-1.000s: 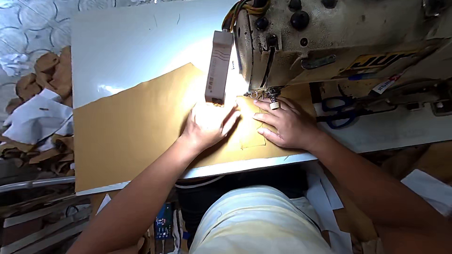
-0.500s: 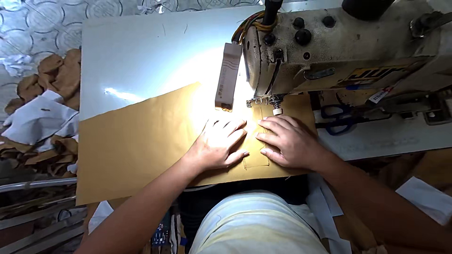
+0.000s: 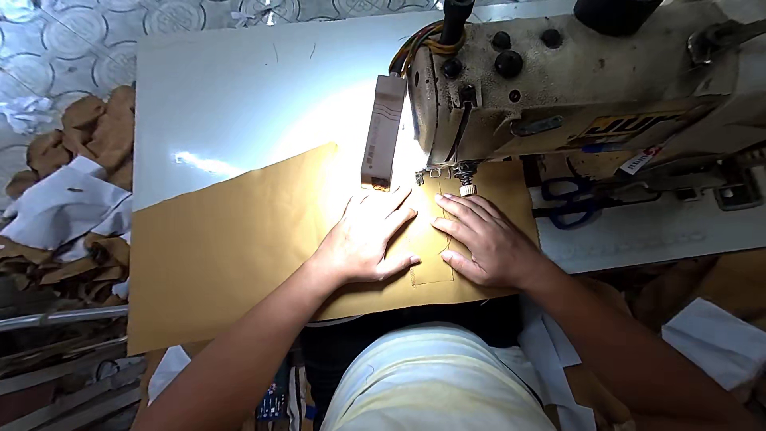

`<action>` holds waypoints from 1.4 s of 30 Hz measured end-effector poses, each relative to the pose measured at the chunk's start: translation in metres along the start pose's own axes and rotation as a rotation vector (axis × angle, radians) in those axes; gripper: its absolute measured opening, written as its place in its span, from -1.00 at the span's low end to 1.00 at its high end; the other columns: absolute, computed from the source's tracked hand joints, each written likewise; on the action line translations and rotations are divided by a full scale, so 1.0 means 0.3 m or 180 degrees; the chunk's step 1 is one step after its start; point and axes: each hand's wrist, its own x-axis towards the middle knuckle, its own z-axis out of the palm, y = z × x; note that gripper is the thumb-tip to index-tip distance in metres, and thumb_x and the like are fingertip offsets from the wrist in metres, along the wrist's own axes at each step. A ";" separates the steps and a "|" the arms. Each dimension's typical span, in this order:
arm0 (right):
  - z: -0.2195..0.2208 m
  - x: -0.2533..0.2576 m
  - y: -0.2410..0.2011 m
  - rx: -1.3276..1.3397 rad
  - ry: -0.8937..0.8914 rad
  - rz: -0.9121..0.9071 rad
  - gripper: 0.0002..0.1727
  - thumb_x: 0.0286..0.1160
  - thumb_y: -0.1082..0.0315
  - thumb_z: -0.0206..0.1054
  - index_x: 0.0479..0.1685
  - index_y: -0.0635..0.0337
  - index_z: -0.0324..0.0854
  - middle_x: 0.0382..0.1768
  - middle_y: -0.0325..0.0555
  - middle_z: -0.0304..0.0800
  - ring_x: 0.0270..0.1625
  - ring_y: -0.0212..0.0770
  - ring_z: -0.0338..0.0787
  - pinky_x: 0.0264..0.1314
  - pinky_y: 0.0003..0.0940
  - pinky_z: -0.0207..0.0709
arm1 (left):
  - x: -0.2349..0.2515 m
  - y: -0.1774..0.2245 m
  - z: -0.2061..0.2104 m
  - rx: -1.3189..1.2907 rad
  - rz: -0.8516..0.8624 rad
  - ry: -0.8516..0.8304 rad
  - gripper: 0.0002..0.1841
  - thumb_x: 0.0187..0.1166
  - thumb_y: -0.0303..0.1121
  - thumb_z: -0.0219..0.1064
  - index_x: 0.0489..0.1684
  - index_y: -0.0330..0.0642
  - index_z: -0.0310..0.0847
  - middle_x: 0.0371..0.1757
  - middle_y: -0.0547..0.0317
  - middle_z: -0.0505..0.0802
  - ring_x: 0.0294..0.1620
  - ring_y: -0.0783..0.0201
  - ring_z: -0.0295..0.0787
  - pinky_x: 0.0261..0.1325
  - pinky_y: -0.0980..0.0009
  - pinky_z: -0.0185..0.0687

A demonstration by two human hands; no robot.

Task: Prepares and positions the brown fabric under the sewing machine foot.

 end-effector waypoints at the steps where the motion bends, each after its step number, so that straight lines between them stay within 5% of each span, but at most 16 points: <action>1: 0.000 -0.001 0.001 0.0007 0.0002 0.0015 -0.38 0.61 -0.13 0.05 0.47 0.00 0.67 0.71 0.03 0.43 0.80 0.01 0.32 0.84 0.12 0.08 | 0.002 0.001 -0.001 -0.0013 -0.0037 -0.0044 -0.11 0.50 0.51 -0.05 0.61 0.03 0.54 0.84 0.10 0.36 0.83 0.08 0.22 0.76 -0.14 0.07; 8: -0.008 -0.001 -0.002 0.0033 -0.0014 0.0060 -0.34 0.62 -0.14 0.02 0.55 0.00 0.60 0.76 -0.02 0.36 0.82 -0.03 0.27 0.87 0.06 0.04 | 0.007 0.005 0.002 -0.0042 -0.0178 -0.0198 -0.05 0.53 0.49 -0.09 0.81 0.01 0.30 0.90 0.17 0.24 0.89 0.15 0.09 0.81 -0.14 -0.03; 20: -0.011 0.002 -0.008 -0.0025 0.0010 0.0111 -0.37 0.54 -0.18 0.13 0.44 -0.04 0.69 0.71 -0.05 0.44 0.77 -0.05 0.37 0.83 0.06 0.12 | 0.004 0.002 0.008 -0.0082 -0.0143 -0.0058 -0.09 0.50 0.46 -0.02 0.75 0.05 0.41 0.85 0.23 0.35 0.90 0.13 0.06 0.81 -0.21 -0.01; 36: -0.048 0.058 0.055 -0.0305 -0.0313 0.0367 -0.23 0.45 -0.42 0.09 0.53 -0.20 0.62 0.71 -0.23 0.44 0.86 -0.01 0.17 0.85 0.26 -0.15 | 0.060 -0.063 0.009 -0.0124 -0.0335 -0.0190 -0.02 0.41 0.55 0.00 0.72 0.02 0.42 0.80 0.15 0.43 0.84 0.09 0.21 0.82 -0.18 -0.06; 39: -0.053 0.059 0.054 -0.0300 -0.0349 0.0411 -0.23 0.46 -0.43 0.09 0.53 -0.20 0.62 0.74 -0.21 0.41 0.86 -0.02 0.17 0.86 0.25 -0.12 | 0.060 -0.059 0.002 -0.0090 -0.0345 -0.0229 -0.03 0.42 0.53 -0.01 0.74 0.04 0.40 0.81 0.16 0.42 0.85 0.09 0.20 0.82 -0.16 0.02; 42: -0.094 -0.002 0.065 -0.0188 -0.0041 0.0783 -0.35 0.50 -0.26 0.23 0.39 -0.03 0.72 0.63 -0.07 0.54 0.75 0.04 0.37 0.82 0.23 0.05 | 0.059 -0.060 0.004 -0.0118 -0.0318 -0.0214 -0.02 0.43 0.54 -0.02 0.75 0.04 0.38 0.80 0.15 0.43 0.83 0.08 0.23 0.80 -0.13 0.07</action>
